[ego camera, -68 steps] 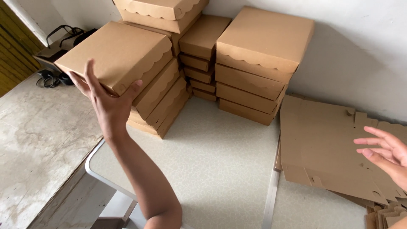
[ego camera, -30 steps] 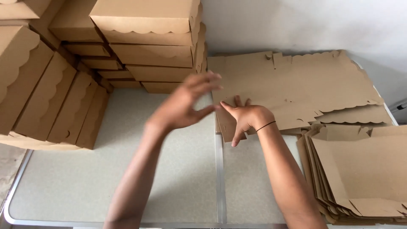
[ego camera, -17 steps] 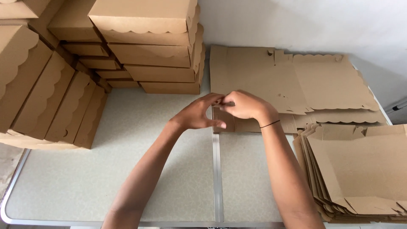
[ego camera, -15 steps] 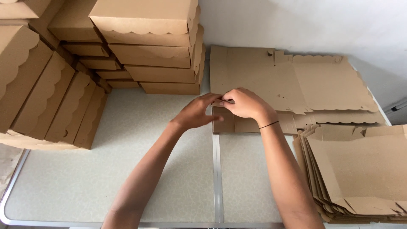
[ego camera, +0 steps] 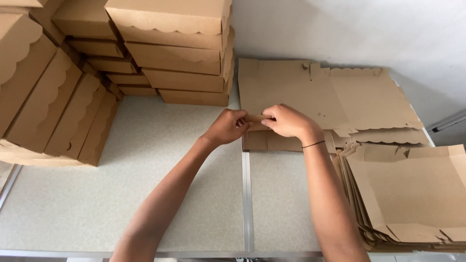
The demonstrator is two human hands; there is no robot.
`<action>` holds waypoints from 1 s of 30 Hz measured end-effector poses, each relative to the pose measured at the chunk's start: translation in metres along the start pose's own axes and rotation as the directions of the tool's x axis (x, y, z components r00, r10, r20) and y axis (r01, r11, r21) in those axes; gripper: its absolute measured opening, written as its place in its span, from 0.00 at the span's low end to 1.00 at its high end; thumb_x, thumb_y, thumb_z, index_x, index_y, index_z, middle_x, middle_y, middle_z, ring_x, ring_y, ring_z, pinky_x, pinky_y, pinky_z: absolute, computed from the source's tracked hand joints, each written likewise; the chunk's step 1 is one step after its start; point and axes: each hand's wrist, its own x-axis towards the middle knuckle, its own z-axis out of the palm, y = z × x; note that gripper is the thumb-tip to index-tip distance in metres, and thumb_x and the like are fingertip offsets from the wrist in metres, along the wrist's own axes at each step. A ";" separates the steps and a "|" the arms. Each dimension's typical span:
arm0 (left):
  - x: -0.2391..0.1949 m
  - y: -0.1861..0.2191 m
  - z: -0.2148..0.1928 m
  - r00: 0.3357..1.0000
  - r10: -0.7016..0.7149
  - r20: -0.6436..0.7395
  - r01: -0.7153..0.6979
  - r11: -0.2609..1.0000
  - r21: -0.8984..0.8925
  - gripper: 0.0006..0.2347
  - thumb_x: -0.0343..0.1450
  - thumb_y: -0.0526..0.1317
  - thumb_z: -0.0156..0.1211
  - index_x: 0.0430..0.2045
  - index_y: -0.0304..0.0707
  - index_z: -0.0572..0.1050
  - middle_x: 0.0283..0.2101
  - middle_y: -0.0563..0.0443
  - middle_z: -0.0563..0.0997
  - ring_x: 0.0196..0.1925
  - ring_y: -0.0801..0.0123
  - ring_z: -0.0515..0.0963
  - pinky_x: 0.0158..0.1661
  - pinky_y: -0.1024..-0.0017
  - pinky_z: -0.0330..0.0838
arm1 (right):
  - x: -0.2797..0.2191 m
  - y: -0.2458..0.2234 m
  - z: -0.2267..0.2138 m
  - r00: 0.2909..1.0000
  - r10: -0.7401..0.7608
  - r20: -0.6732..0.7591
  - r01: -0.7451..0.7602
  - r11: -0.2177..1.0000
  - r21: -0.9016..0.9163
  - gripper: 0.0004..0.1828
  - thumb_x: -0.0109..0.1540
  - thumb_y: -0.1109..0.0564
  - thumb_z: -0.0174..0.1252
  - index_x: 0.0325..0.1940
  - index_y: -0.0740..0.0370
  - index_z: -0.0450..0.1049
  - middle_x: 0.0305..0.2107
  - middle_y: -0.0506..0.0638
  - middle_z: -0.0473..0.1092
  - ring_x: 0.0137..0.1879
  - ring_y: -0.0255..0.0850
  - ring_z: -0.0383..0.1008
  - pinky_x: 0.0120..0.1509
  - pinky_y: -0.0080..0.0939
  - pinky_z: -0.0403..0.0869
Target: Folding flat cardboard templates into 3D pastry boxes by tucking in tabs.
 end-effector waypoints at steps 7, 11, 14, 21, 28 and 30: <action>0.005 -0.011 0.016 0.990 -0.111 -0.088 0.118 0.991 0.070 0.06 0.74 0.37 0.60 0.31 0.32 0.74 0.29 0.41 0.82 0.32 0.57 0.84 0.33 0.62 0.80 | -0.033 -0.035 -0.015 0.997 0.047 -0.055 -0.043 0.997 0.069 0.32 0.67 0.42 0.53 0.69 0.63 0.67 0.57 0.68 0.71 0.64 0.61 0.73 0.63 0.58 0.73; -0.003 -0.003 0.027 0.959 -0.186 -0.213 0.209 0.973 0.094 0.11 0.74 0.40 0.60 0.45 0.38 0.68 0.28 0.47 0.79 0.31 0.57 0.83 0.33 0.59 0.78 | -0.050 -0.041 -0.022 0.999 0.007 0.031 -0.012 0.989 0.151 0.47 0.63 0.41 0.58 0.77 0.71 0.52 0.63 0.75 0.64 0.65 0.65 0.71 0.66 0.63 0.70; -0.004 0.006 0.029 0.956 -0.181 -0.231 0.220 0.964 0.152 0.17 0.74 0.38 0.56 0.55 0.40 0.61 0.28 0.47 0.78 0.34 0.52 0.83 0.38 0.52 0.77 | -0.051 -0.019 -0.026 0.994 -0.012 0.109 0.000 0.995 0.104 0.52 0.55 0.45 0.69 0.77 0.65 0.55 0.66 0.69 0.64 0.70 0.62 0.67 0.71 0.62 0.66; -0.001 -0.005 0.038 0.943 -0.104 -0.317 0.160 0.975 0.155 0.20 0.72 0.43 0.62 0.58 0.42 0.67 0.47 0.42 0.78 0.54 0.44 0.79 0.53 0.47 0.72 | -0.053 0.015 -0.031 0.989 0.145 -0.011 -0.145 0.989 -0.038 0.15 0.63 0.49 0.60 0.51 0.53 0.84 0.44 0.51 0.81 0.54 0.51 0.80 0.56 0.49 0.75; -0.002 0.004 0.025 0.899 -0.155 -0.409 0.054 0.967 -0.248 0.16 0.73 0.39 0.67 0.54 0.42 0.73 0.34 0.46 0.82 0.41 0.61 0.82 0.53 0.59 0.75 | -0.030 0.029 -0.024 0.984 -0.009 -0.179 0.011 1.000 0.009 0.27 0.65 0.49 0.61 0.14 0.60 0.65 0.09 0.47 0.58 0.22 0.37 0.54 0.29 0.40 0.57; -0.004 0.001 0.018 0.873 -0.215 -0.437 0.067 0.942 -0.329 0.16 0.74 0.42 0.66 0.54 0.41 0.72 0.36 0.47 0.84 0.42 0.67 0.82 0.50 0.61 0.77 | -0.027 0.028 -0.027 0.969 -0.020 -0.246 0.006 0.998 -0.055 0.12 0.66 0.53 0.58 0.41 0.62 0.83 0.35 0.58 0.80 0.43 0.57 0.80 0.47 0.50 0.74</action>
